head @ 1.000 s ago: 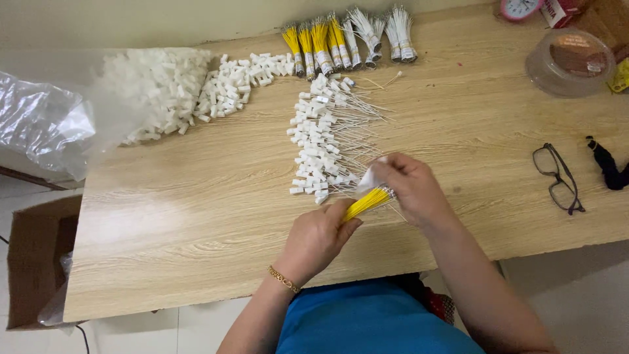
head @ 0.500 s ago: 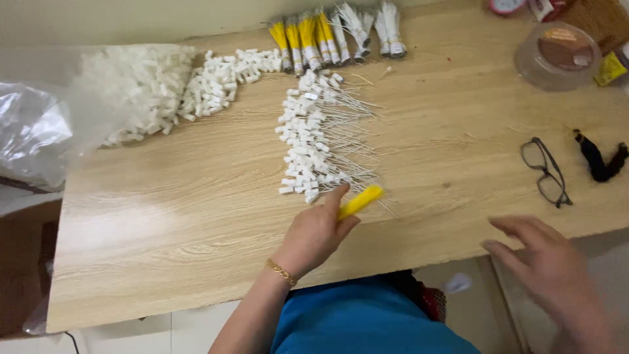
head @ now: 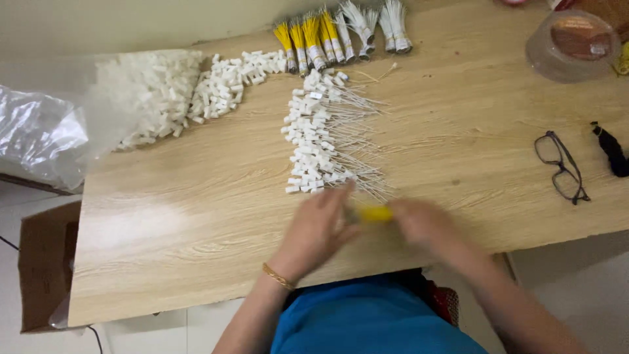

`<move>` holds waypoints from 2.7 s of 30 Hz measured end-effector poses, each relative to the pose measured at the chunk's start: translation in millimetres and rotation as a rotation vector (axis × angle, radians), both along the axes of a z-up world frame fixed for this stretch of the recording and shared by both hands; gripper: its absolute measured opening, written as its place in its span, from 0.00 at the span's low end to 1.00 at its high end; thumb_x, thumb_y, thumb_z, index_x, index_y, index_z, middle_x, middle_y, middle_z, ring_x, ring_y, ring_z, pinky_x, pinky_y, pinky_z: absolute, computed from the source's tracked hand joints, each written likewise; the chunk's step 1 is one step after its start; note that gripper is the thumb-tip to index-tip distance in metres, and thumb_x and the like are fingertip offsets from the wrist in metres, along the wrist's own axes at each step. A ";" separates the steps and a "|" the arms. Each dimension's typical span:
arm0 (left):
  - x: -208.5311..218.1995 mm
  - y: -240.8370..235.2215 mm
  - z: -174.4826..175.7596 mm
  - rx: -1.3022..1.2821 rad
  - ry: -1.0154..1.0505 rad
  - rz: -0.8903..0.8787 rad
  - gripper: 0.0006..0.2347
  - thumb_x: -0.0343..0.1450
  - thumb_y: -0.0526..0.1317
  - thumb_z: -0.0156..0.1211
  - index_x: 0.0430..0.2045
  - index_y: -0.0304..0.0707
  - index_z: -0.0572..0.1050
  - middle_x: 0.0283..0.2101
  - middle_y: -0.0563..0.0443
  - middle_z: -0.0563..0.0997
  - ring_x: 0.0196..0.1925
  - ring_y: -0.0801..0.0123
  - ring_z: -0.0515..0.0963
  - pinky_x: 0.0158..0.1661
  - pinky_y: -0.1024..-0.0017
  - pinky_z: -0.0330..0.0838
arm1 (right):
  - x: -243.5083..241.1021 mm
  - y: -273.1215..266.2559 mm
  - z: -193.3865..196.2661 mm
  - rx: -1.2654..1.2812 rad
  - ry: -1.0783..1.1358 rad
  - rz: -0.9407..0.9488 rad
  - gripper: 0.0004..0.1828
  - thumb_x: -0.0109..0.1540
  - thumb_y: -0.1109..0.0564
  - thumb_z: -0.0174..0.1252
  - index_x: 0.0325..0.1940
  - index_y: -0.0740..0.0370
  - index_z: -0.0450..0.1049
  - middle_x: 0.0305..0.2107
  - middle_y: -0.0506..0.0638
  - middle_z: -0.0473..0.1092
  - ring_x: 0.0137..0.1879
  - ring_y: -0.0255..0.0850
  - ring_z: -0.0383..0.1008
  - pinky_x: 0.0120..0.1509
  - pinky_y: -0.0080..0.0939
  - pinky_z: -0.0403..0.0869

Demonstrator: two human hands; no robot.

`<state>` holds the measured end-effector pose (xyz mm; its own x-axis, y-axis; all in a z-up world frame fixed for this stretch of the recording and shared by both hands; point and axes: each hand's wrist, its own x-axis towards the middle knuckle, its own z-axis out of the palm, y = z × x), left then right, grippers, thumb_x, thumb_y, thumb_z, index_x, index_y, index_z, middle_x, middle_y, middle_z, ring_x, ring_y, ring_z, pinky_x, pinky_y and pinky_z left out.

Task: Assembling small plastic caps onto the ends of thin wires

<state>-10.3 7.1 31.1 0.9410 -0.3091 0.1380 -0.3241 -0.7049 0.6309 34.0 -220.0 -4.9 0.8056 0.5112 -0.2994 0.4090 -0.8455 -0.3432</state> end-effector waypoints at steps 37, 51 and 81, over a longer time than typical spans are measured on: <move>22.1 -50.8 -55.2 -0.043 -0.071 -0.154 0.13 0.66 0.38 0.60 0.45 0.41 0.75 0.39 0.45 0.78 0.43 0.52 0.80 0.42 0.60 0.74 | 129.6 -103.8 -41.3 -0.208 -0.316 -0.315 0.24 0.56 0.44 0.63 0.55 0.48 0.73 0.46 0.52 0.69 0.59 0.54 0.67 0.61 0.59 0.62; 23.4 -62.2 -53.0 -0.008 -0.028 -0.211 0.12 0.66 0.38 0.60 0.43 0.42 0.75 0.38 0.44 0.78 0.43 0.51 0.80 0.43 0.60 0.73 | 150.4 -105.7 -26.8 -0.168 -0.173 -0.414 0.25 0.64 0.40 0.52 0.59 0.56 0.72 0.46 0.58 0.72 0.56 0.58 0.71 0.57 0.60 0.67; 158.3 -195.9 -112.4 0.515 -0.314 -0.175 0.39 0.63 0.65 0.53 0.64 0.40 0.57 0.68 0.47 0.60 0.71 0.60 0.54 0.66 0.46 0.46 | 168.8 -143.6 -25.3 0.305 -0.140 -0.475 0.14 0.65 0.52 0.51 0.52 0.57 0.74 0.33 0.57 0.74 0.49 0.52 0.74 0.51 0.51 0.70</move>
